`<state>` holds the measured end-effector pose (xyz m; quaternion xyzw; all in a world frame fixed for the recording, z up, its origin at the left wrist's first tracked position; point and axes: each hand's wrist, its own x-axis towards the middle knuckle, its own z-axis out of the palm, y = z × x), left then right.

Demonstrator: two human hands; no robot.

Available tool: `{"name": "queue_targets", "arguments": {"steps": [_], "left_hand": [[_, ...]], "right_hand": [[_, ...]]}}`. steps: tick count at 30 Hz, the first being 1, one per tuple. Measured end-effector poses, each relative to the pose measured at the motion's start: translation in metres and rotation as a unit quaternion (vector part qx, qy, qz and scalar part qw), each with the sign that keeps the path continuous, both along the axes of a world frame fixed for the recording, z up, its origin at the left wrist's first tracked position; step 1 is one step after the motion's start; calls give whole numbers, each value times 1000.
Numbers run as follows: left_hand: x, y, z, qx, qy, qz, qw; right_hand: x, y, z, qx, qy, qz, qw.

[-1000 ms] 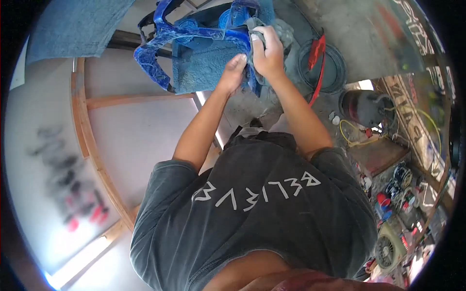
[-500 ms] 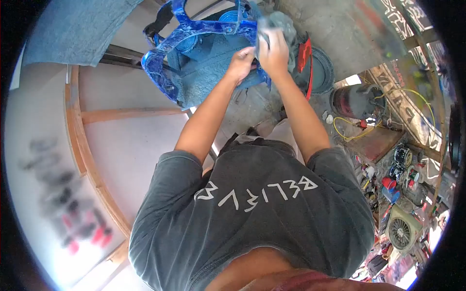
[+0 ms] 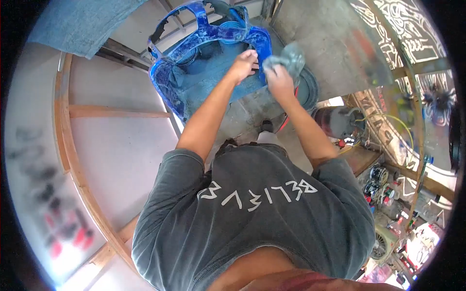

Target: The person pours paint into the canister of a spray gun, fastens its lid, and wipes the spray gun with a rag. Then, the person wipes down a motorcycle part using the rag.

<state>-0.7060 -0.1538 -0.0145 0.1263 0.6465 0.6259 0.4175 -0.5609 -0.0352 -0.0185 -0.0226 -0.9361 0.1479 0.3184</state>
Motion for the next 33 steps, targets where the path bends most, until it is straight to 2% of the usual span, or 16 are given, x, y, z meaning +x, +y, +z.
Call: {"name": "queue_targets", "arguments": {"steps": [3,6,8,9,12,15,18,20,23,24,25,27,29,30,32,33], "left_hand": [[-2,8,-6,2,15,23,1000],[-8,12,-15,6,25,27,999],[-6,15,-17,12,38,51,998],[-6,15,-16,14,47,61,997],[-6,17,-14,4,56,67,996],[-4,23,-18,1,51,111,993],[-9,23,-14,-3,69,108,992],[-11,27,-15,-13,73,112,991],[-11,26,-14,-12,88,126,988],[-14,26,-16,-12,95,123,988],[-15,28,-21,-11,100,123,987],[-15,31,-22,-12,101,132,986],[-14,30,-16,-19,95,148,984],[-17,29,-14,-21,95,144,985],[-22,27,-13,-26,91,138,986],[-20,29,-10,-6,88,137,987]], "right_hand": [[-7,21,-3,8,-39,32,999],[-59,49,62,15,56,47,997],[-73,60,64,52,28,91,994],[-76,63,63,70,17,111,991],[-30,68,-3,115,-63,171,976],[-25,71,-4,124,-112,194,967],[-80,78,58,64,26,176,982],[-104,79,84,28,24,186,982],[-70,87,21,73,-107,159,979],[-46,89,-8,28,-189,156,969],[-31,93,-24,69,-78,247,963],[-37,94,-17,21,-70,235,969],[-60,88,14,-37,-49,209,976],[-77,86,41,-22,-90,162,982],[-120,87,74,-32,42,198,979],[-112,90,67,-22,19,193,981]]}}
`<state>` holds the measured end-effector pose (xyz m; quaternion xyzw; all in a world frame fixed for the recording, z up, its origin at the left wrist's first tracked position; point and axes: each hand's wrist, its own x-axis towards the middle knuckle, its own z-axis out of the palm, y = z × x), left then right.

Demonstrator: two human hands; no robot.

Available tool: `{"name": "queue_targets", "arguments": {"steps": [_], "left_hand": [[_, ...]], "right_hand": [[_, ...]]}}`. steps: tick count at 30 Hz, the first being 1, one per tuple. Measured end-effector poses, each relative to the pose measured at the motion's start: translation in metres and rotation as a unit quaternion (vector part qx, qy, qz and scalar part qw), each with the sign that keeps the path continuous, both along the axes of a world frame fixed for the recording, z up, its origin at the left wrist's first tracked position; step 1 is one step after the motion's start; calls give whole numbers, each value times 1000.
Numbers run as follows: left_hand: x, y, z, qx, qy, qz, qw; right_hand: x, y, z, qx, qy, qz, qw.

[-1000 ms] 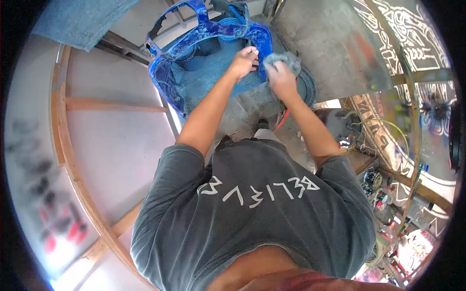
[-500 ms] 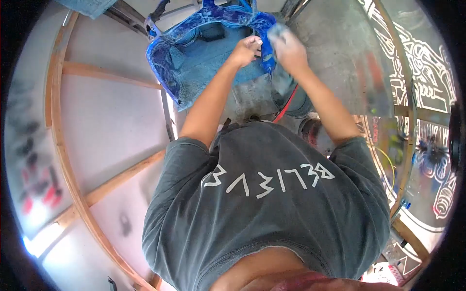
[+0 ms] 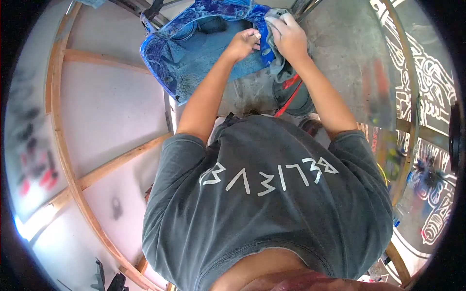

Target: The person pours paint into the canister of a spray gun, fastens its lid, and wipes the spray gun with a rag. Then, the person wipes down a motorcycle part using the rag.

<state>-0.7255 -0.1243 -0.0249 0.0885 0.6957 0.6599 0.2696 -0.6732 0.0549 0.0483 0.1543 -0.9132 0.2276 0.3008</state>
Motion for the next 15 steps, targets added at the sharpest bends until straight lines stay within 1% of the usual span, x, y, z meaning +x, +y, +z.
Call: {"name": "queue_targets", "arguments": {"steps": [2,4,5,8,10,11,14,15], "left_hand": [[0,0,-4,-11,8,-1,1000],[-4,0,-14,-2,11,6,1000],[-2,1,-12,3,14,14,1000],[4,4,-6,4,11,29,1000],[1,3,-5,-4,-8,22,1000],[2,4,-4,-5,-4,18,1000],[8,0,-1,-15,8,15,1000],[8,-1,-2,-18,8,9,1000]], "right_hand": [[16,0,-30,31,-35,-15,999],[53,2,-81,38,-47,30,998],[66,4,-93,42,-56,54,996],[59,1,-72,-5,-38,33,999],[22,-6,-27,-38,-6,-6,999],[12,-7,-16,-53,7,-24,998],[16,-12,-30,-9,-65,-59,996],[33,-6,-55,19,-109,-41,993]]}}
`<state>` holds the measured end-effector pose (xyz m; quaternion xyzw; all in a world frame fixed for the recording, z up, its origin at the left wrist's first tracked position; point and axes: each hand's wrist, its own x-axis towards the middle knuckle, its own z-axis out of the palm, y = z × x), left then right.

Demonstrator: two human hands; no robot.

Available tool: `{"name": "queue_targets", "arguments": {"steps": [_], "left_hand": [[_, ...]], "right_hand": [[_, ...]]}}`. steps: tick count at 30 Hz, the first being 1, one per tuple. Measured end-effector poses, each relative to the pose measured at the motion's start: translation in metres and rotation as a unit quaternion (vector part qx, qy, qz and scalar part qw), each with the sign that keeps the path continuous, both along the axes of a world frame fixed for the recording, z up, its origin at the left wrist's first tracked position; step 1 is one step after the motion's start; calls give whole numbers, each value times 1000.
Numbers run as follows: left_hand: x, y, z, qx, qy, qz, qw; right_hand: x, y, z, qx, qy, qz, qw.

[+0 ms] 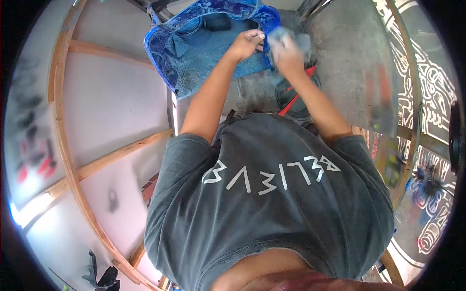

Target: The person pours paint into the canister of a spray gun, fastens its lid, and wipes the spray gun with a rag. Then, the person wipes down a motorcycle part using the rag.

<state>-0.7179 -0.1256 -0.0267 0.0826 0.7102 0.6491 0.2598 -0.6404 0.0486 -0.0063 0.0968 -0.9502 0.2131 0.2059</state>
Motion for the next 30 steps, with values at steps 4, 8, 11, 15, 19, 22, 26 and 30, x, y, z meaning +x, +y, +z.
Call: {"name": "queue_targets", "arguments": {"steps": [4,8,11,15,19,22,26,30], "left_hand": [[4,-1,-8,9,-9,15,1000],[6,-1,-5,10,-2,33,999],[10,1,-4,38,16,41,998],[12,0,-4,36,4,40,999],[21,-7,-13,24,14,50,998],[27,-12,-11,11,8,48,999],[33,-20,-11,24,7,59,998],[36,-26,-13,7,-9,42,999]], "right_hand": [[65,4,-48,-30,0,105,994],[14,9,5,-39,16,55,998],[-34,6,49,-124,96,77,985],[20,14,-11,-134,25,106,985],[53,-1,-25,-200,20,132,971],[0,1,32,-247,83,124,957],[-22,-5,58,-229,100,127,960],[60,-18,-31,-252,24,133,958]]}}
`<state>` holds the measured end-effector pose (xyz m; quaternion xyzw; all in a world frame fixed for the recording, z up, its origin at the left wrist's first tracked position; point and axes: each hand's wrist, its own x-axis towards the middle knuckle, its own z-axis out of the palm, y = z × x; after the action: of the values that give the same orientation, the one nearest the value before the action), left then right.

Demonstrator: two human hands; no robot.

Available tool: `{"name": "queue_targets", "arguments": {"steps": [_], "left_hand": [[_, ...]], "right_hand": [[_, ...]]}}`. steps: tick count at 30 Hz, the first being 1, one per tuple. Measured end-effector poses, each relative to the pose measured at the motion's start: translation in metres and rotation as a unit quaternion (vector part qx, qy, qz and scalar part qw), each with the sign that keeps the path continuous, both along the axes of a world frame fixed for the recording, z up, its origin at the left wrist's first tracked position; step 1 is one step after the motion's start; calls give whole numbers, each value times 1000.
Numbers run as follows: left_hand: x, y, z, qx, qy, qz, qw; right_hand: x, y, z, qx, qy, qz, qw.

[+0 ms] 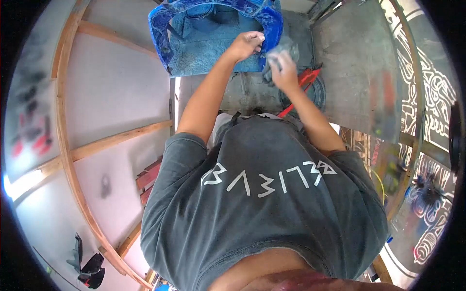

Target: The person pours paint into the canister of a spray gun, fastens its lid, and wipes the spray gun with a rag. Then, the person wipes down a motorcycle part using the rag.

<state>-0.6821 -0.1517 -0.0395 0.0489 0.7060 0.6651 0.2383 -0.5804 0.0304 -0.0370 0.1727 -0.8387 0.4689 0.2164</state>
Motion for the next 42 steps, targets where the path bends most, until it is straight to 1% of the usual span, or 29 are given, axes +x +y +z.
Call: {"name": "queue_targets", "arguments": {"steps": [3,5,6,7,8,10,11,12,14,15,16,17,19,20,21,22,24,26,27,30,31,34,35,36,38,39,41,42], "left_hand": [[9,-1,-1,6,-5,13,1000],[8,-4,1,10,-6,15,1000],[7,-5,0,13,0,3,1000],[6,-7,-3,16,5,-9,1000],[7,-11,-5,19,11,-20,1000],[8,-15,-5,16,2,-20,1000],[5,-18,-4,14,0,-24,1000],[3,-21,2,5,-8,-35,999],[8,-25,9,-10,-28,-54,998],[5,-28,5,-9,-26,-63,998],[2,-30,0,5,-36,-65,997],[1,-32,-6,18,-49,-67,996],[1,-37,-10,34,-71,-79,994],[0,-40,-7,38,-80,-89,992],[-2,-42,-3,42,-88,-100,990],[0,-45,-5,76,-115,-108,985],[1,-51,-13,143,-167,-124,968],[0,-55,-24,270,-226,-167,921],[-2,-56,-27,330,-258,-191,888],[0,-58,-23,360,-311,-185,860],[1,-57,-25,352,-311,-184,864],[8,-53,-20,369,-347,-127,853],[8,-53,-21,370,-343,-131,853],[7,-54,-23,381,-345,-134,847],[6,-56,-28,400,-351,-140,835],[7,-59,-26,399,-360,-146,830],[9,-64,-18,406,-371,-154,821],[8,-64,-23,413,-374,-151,816]], "right_hand": [[17,-12,0,-23,-36,8,999],[-14,-10,30,-21,10,-45,999],[-31,-11,60,-29,44,-70,996],[-50,-10,82,-33,52,-77,995],[-66,-11,96,-14,92,-81,992],[-67,-20,108,-23,110,-80,991],[-56,-23,97,24,100,-100,990],[-37,-25,74,72,91,-121,986],[5,-36,23,94,77,-101,987],[24,-46,6,95,61,-86,990],[34,-54,1,96,45,-72,992],[34,-56,-1,114,45,-88,989],[25,-58,14,150,47,-124,980],[10,-56,35,174,76,-145,971],[-9,-55,63,195,141,-174,955],[-23,-60,93,204,176,-188,945],[-39,-60,107,279,190,-158,928],[-24,-62,99,352,165,-129,912],[-16,-64,93,389,148,-118,902],[14,-75,61,453,66,-37,888],[19,-78,59,488,68,-18,870],[0,-75,77,480,34,-69,874],[-14,-75,100,493,128,-109,853],[-28,-75,115,460,105,-115,874],[-28,-86,112,451,110,-133,876],[-18,-86,96,479,76,-109,868],[13,-86,41,536,14,-52,843],[23,-94,27,571,72,-11,818]]}}
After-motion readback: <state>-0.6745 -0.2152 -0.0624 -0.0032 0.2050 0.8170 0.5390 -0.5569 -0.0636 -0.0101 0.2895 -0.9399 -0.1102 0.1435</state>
